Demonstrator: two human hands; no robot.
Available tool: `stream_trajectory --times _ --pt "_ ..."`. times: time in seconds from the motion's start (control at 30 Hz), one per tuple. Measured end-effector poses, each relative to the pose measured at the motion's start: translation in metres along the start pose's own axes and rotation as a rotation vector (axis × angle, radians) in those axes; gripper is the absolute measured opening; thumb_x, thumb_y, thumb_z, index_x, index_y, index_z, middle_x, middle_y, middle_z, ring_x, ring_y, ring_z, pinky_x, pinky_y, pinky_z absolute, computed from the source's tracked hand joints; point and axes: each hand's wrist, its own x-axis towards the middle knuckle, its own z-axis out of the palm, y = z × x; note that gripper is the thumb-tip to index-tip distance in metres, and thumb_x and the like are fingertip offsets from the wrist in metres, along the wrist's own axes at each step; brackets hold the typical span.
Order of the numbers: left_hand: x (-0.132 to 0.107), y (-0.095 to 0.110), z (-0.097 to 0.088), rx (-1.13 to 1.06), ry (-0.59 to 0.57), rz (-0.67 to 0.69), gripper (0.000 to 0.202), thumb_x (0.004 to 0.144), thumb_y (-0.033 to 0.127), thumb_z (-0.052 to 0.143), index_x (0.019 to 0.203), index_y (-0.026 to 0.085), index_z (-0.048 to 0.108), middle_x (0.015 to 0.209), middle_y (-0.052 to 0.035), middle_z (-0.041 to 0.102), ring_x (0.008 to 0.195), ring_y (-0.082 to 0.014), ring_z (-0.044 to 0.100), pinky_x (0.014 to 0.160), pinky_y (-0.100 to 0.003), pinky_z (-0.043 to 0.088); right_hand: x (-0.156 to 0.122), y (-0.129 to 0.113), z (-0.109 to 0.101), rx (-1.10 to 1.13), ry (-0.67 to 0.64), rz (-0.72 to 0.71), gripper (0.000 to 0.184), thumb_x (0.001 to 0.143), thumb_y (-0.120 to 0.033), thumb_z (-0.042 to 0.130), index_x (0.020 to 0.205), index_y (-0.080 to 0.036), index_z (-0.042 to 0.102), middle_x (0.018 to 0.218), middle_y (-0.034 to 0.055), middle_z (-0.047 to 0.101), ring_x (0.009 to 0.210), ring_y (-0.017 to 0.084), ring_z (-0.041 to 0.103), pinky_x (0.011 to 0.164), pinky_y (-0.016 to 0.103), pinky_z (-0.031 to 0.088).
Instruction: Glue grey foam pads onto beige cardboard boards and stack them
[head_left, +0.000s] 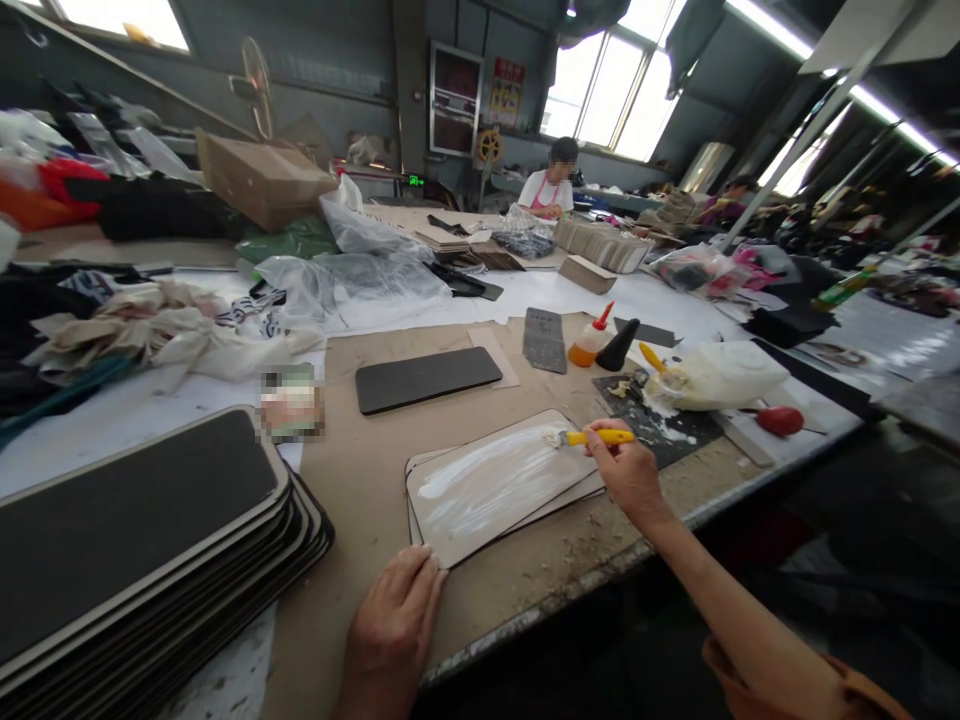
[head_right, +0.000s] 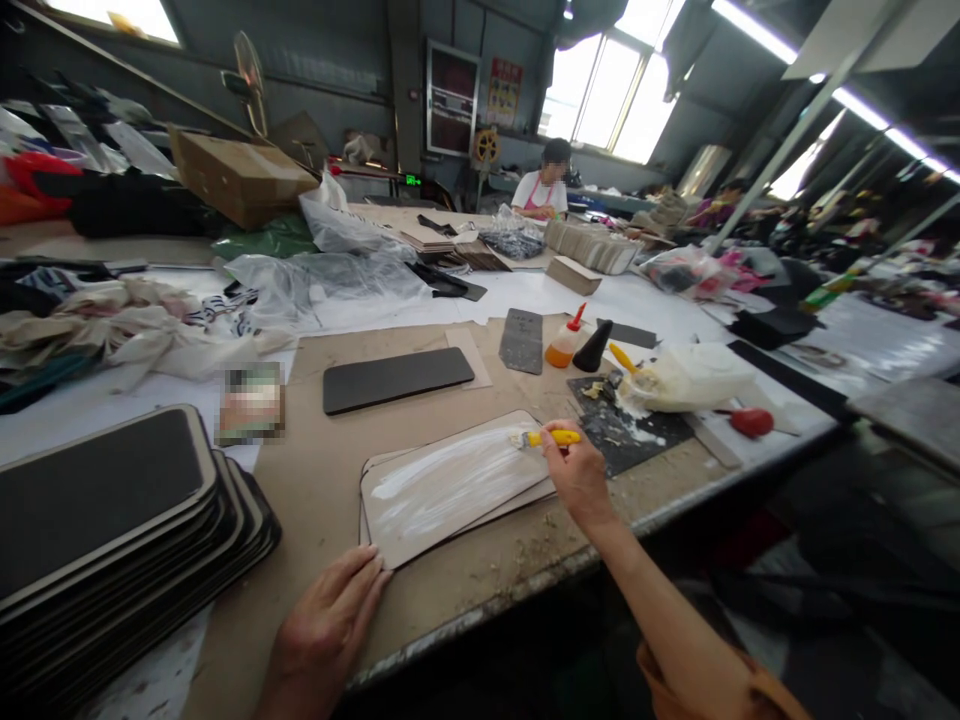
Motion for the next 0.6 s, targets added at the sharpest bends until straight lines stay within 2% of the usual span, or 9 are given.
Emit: stream_trajectory --times 0.13,0.3,0.37,0.5,0.6 --pt "0.000 -0.003 0.000 -0.005 -0.002 0.037 0.023 0.090 0.018 0.041 0.091 0.013 0.064 0.089 -0.0086 0.068 0.085 -0.0161 0.065 0.079 -0.026 0.054 0.015 0.006 -0.007 -0.058 0.048 0.020 0.041 0.082 -0.058 0.045 0.083 -0.019 0.056 0.075 0.0062 0.066 0.058 0.019 0.065 0.059 0.030 0.050" --pt "-0.006 -0.010 0.003 0.026 -0.069 0.131 0.027 0.091 0.019 0.038 0.094 0.012 0.064 0.092 -0.0105 0.068 0.088 -0.0170 0.065 0.080 -0.027 0.053 0.020 -0.015 0.018 0.222 -0.094 0.119 0.035 0.081 -0.054 0.048 0.084 -0.019 0.054 0.071 0.0039 0.066 0.060 0.019 0.067 0.056 0.027 0.052" --pt "-0.011 -0.014 0.005 0.047 -0.101 0.148 0.027 0.091 0.018 0.039 0.095 0.012 0.064 0.094 -0.0109 0.068 0.090 -0.0177 0.065 0.081 -0.027 0.053 0.024 -0.013 0.021 0.211 -0.114 0.111 0.034 0.079 -0.053 0.050 0.082 -0.020 0.054 0.068 0.0034 0.065 0.058 0.019 0.067 0.056 0.028 0.052" --pt "-0.017 -0.018 0.005 0.052 -0.147 0.181 0.026 0.091 0.018 0.040 0.099 0.013 0.064 0.097 -0.0105 0.068 0.092 -0.0178 0.064 0.081 -0.027 0.053 0.029 0.010 -0.005 -0.001 -0.013 0.050 0.032 0.081 -0.051 0.047 0.080 -0.020 0.055 0.066 0.0033 0.064 0.056 0.019 0.065 0.058 0.030 0.050" --pt "-0.014 -0.013 0.003 0.033 -0.109 0.140 0.026 0.091 0.019 0.040 0.097 0.013 0.064 0.095 -0.0106 0.068 0.091 -0.0175 0.065 0.081 -0.027 0.054 0.018 0.015 -0.025 -0.111 0.025 -0.051 0.029 0.083 -0.047 0.046 0.080 -0.020 0.056 0.070 0.0045 0.065 0.063 0.020 0.065 0.064 0.031 0.050"
